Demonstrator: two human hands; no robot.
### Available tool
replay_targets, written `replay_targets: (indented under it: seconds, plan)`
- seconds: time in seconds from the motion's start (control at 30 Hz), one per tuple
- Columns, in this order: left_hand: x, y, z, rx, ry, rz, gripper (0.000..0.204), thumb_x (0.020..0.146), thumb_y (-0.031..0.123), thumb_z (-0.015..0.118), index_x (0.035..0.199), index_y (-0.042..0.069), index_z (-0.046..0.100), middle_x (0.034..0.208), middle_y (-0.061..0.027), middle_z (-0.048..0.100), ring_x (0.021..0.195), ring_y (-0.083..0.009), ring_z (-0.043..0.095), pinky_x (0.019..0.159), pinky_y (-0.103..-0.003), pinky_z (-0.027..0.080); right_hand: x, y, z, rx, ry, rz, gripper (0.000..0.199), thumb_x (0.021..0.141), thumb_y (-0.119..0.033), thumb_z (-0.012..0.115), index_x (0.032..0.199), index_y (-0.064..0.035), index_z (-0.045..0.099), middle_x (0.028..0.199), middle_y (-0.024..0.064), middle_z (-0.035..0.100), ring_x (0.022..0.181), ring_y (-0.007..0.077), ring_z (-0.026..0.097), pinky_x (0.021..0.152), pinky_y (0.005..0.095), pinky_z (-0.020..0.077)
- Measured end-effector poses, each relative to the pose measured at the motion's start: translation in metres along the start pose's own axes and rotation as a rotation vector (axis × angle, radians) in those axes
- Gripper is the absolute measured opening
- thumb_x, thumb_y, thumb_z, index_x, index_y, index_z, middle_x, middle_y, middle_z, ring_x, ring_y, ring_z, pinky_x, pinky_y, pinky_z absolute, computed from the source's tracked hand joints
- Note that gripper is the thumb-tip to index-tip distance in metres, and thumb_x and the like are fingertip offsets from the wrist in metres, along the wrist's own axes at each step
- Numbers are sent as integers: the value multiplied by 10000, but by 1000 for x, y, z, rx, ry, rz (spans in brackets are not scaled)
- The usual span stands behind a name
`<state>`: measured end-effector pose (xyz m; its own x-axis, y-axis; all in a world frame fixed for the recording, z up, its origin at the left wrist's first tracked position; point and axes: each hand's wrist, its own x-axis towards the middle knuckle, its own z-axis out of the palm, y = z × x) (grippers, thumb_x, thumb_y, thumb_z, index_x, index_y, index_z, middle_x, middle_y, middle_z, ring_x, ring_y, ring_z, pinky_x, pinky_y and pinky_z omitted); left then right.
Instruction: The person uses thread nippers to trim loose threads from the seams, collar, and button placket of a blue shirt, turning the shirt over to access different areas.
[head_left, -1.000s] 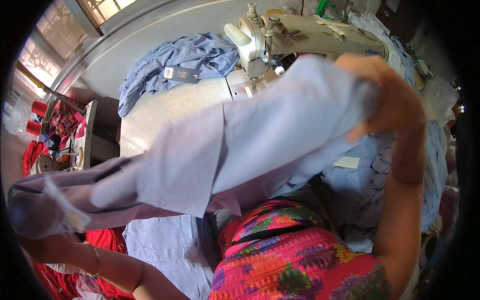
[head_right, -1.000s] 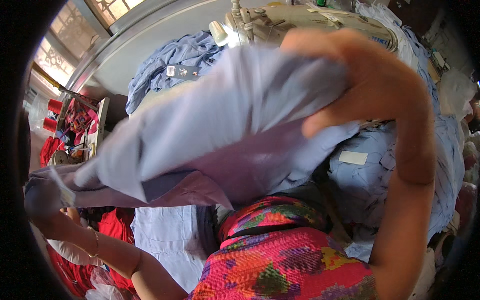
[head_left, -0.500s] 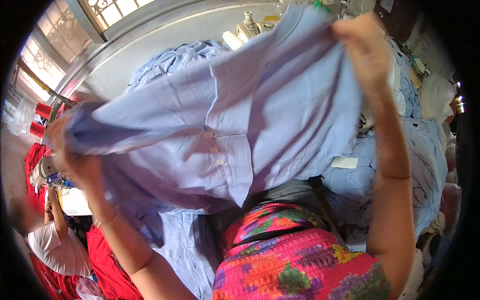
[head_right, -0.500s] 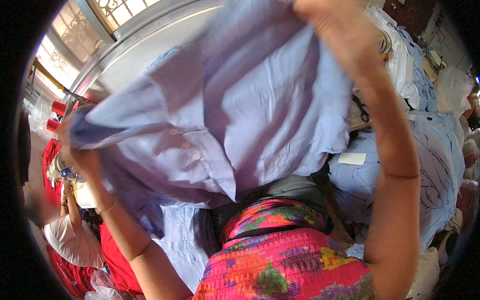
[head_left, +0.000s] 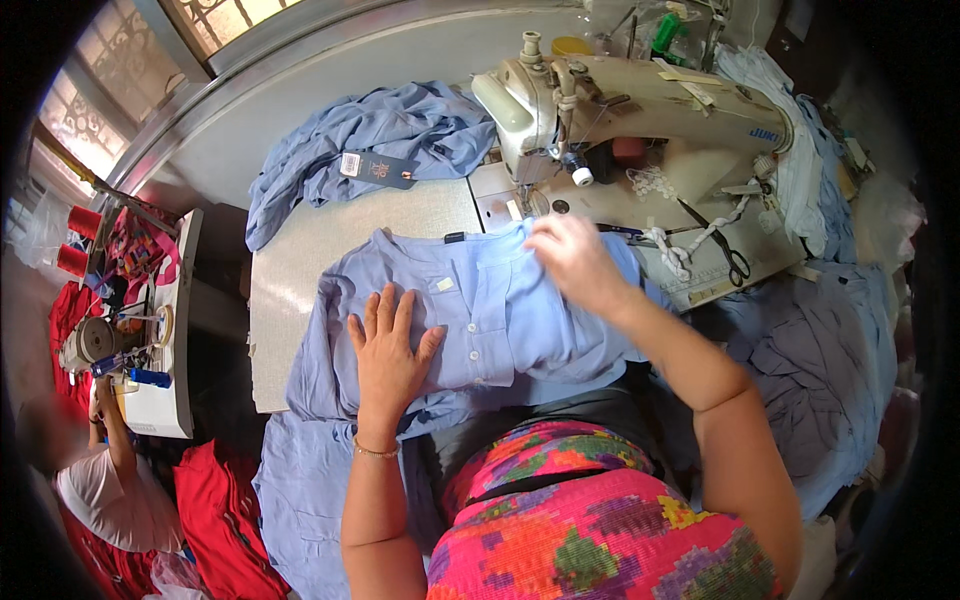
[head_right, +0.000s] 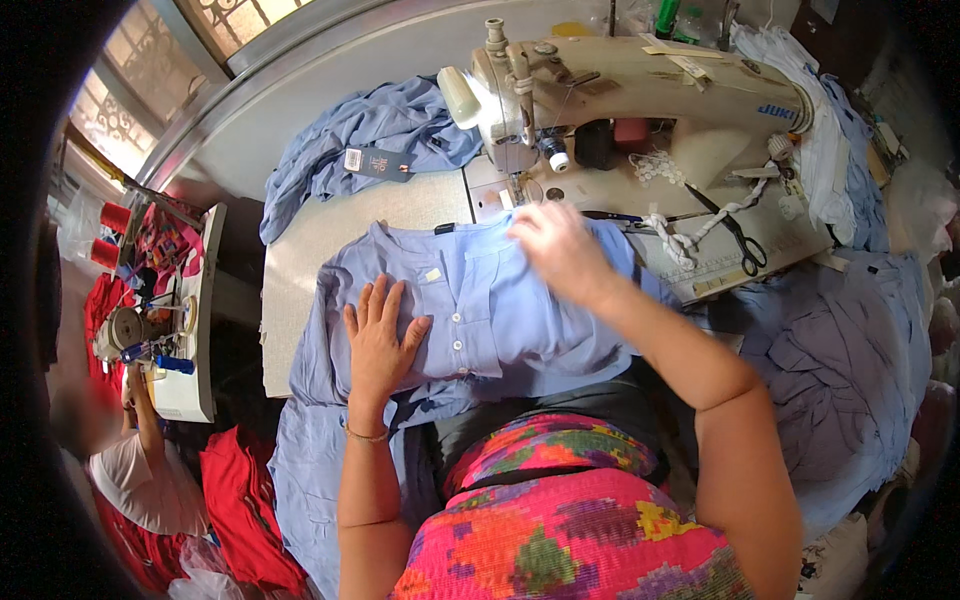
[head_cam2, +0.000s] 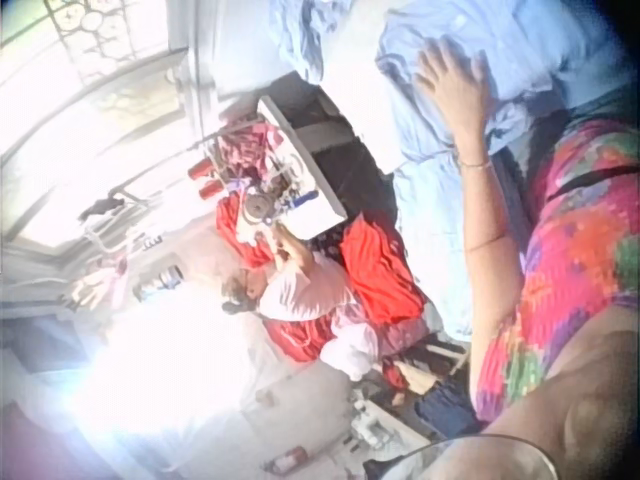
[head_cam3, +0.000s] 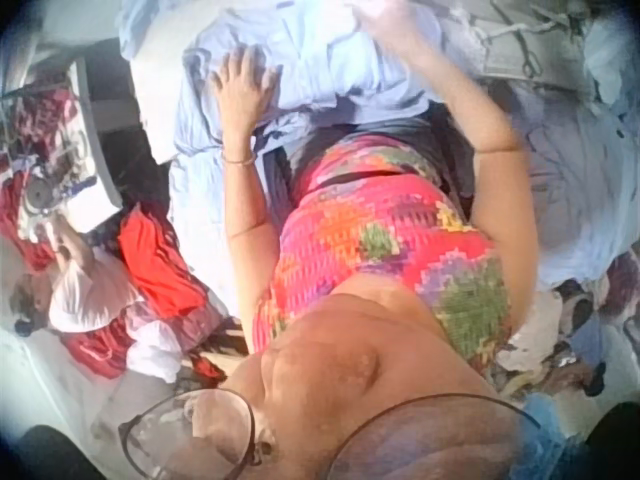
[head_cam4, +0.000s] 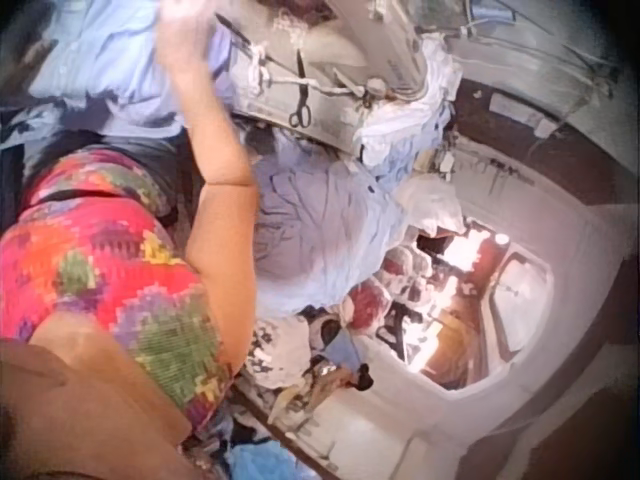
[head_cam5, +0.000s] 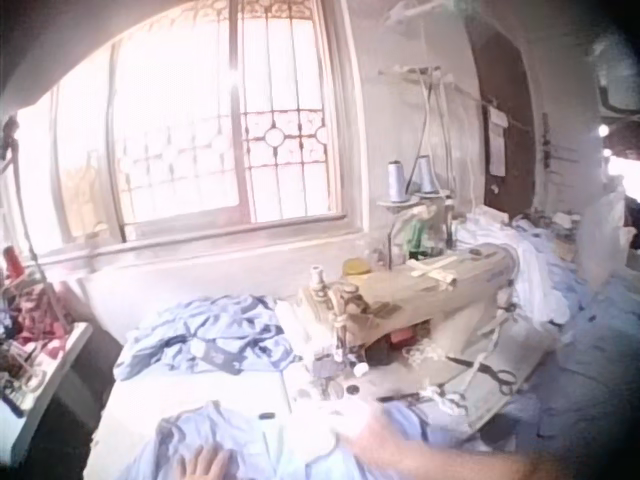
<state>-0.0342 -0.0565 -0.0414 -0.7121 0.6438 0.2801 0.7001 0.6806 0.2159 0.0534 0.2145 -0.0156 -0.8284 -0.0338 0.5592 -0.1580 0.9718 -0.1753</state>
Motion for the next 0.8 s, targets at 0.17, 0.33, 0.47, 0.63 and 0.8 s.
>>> replay_targets:
  seconds: [0.17,0.33,0.47,0.63,0.8]
  plan:
    - [2,4,-6,-2,-27,-24,597,860,505,522,1285,87,482,1390,-136,402,1305,-328,325,1079,-519,164,1,-39,26,439,-149,60,89,789,-34,564,876,-28,584,922,116,572,893,302,551,798,368,448]
    - [2,5,-9,-33,-22,-22,564,851,455,559,1264,76,496,1386,-142,403,1307,-334,321,1082,-521,160,0,-37,32,583,18,244,101,783,19,547,881,2,563,906,143,562,864,331,564,761,374,466]
    - [0,15,-15,7,116,47,451,822,319,631,1171,47,545,1287,-160,481,1223,-351,405,1040,-493,256,3,-29,30,604,-7,253,105,785,40,536,883,12,558,902,157,557,844,345,569,744,380,470]
    - [-14,40,-14,-367,113,126,308,761,140,676,1020,11,571,1082,-149,557,990,-342,509,888,-436,390,4,-32,31,620,-48,256,93,794,23,550,885,10,565,905,152,557,876,335,563,776,380,461]
    - [-12,43,-9,-329,112,141,324,760,104,662,1055,4,571,1137,-140,552,1025,-346,495,909,-422,386,2,-27,39,521,-92,146,143,799,-48,614,935,-11,589,969,128,560,943,312,542,825,366,445]
